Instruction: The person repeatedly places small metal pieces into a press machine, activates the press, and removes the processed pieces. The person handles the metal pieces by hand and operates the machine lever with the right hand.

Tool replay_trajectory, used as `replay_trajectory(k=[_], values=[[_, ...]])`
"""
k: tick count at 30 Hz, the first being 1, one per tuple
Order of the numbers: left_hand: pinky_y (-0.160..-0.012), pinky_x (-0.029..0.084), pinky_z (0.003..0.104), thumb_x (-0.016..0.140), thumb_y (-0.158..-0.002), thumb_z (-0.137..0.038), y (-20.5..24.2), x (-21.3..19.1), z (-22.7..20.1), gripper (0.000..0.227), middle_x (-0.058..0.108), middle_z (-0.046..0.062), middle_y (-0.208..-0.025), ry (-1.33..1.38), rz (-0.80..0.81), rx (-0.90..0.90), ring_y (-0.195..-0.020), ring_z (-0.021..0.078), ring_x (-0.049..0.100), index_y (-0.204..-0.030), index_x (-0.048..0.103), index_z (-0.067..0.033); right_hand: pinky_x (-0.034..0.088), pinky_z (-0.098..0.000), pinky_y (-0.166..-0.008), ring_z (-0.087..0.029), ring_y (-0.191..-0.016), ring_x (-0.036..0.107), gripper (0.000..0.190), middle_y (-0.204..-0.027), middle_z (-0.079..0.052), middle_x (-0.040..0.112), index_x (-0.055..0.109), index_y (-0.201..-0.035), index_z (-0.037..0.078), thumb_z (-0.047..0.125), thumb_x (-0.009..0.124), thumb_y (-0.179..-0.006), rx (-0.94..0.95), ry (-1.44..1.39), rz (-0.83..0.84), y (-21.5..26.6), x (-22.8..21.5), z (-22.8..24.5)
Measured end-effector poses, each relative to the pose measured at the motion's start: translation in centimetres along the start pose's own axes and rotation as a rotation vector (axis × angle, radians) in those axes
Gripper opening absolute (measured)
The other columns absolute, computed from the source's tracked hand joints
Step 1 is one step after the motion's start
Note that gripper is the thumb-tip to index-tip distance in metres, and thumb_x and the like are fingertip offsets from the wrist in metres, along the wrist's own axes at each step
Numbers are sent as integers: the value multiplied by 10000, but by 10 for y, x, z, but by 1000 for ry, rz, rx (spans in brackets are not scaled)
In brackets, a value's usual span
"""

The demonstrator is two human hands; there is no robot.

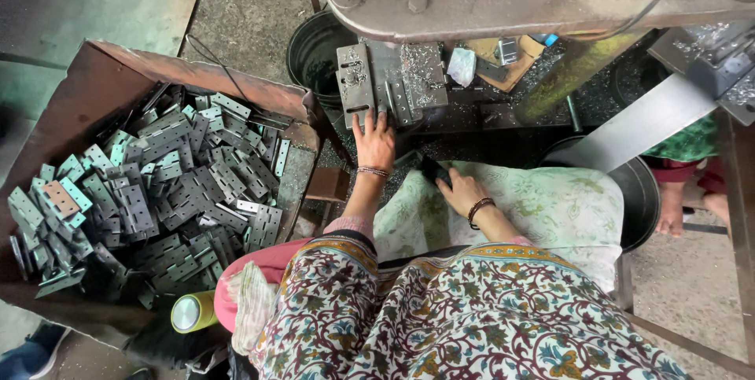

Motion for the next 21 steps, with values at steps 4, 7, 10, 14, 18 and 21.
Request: replay_trajectory(k=[4, 7, 10, 14, 18, 21], values=[[-1200, 266, 613, 546, -950, -172, -6, -26, -3, 236, 647, 120, -1338, 131, -114, 42, -1330, 324, 507, -994, 756, -75, 545, -566, -877, -483, -968, 696, 540, -1005, -309, 727, 581, -1244, 28, 498, 561, -979, -61, 43, -1, -2, -12, 3], [-1180, 323, 598, 609, -887, -115, -5, -55, -3, 189, 681, 139, -1263, 180, -280, 43, -1251, 334, 561, -996, 749, -50, 553, -539, -826, -482, -1004, 667, 519, -1124, -302, 687, 579, -1291, 15, 421, 627, -971, -294, -19, -284, -6, -44, 21], [-1050, 409, 546, 698, -767, -85, -5, -67, 7, 220, 714, 165, -1165, 436, -372, -118, -1127, 363, 612, -962, 725, 13, 575, -429, -816, -328, -994, 707, 469, -1130, -169, 726, 604, -1330, 66, 247, 727, -915, -314, -303, -343, -28, -66, 34], [-940, 524, 461, 781, -810, -61, -13, -36, 22, 247, 733, 178, -1050, 1046, -270, -444, -1033, 377, 634, -1040, 742, 20, 579, -290, -754, -125, -961, 678, 529, -1170, -69, 697, 580, -1358, 82, 89, 803, -879, -404, -953, -310, -61, -87, 52], [-916, 574, 429, 707, -808, -74, -36, -4, 41, 301, 744, 134, -1151, 1300, -106, -536, -1011, 320, 710, -1103, 742, -22, 615, -267, -778, -89, -970, 726, 402, -1126, -50, 725, 625, -1313, 70, -7, 773, -947, -453, -1288, -366, -74, -105, 57], [-1041, 476, 480, 748, -762, -124, -42, -24, 58, 414, 668, 124, -1337, 533, -164, -394, -1220, 324, 605, -1169, 717, -53, 573, -351, -764, -169, -871, 690, 413, -1108, -62, 774, 696, -1271, 88, -63, 803, -901, -328, -623, -639, -66, -111, 69]])
Point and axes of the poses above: each hand's wrist, its own y-axis away from the middle knuckle, its own x-axis out of the palm, z = x × y, the point moved 6 cm from there along -y, towards the middle knuckle
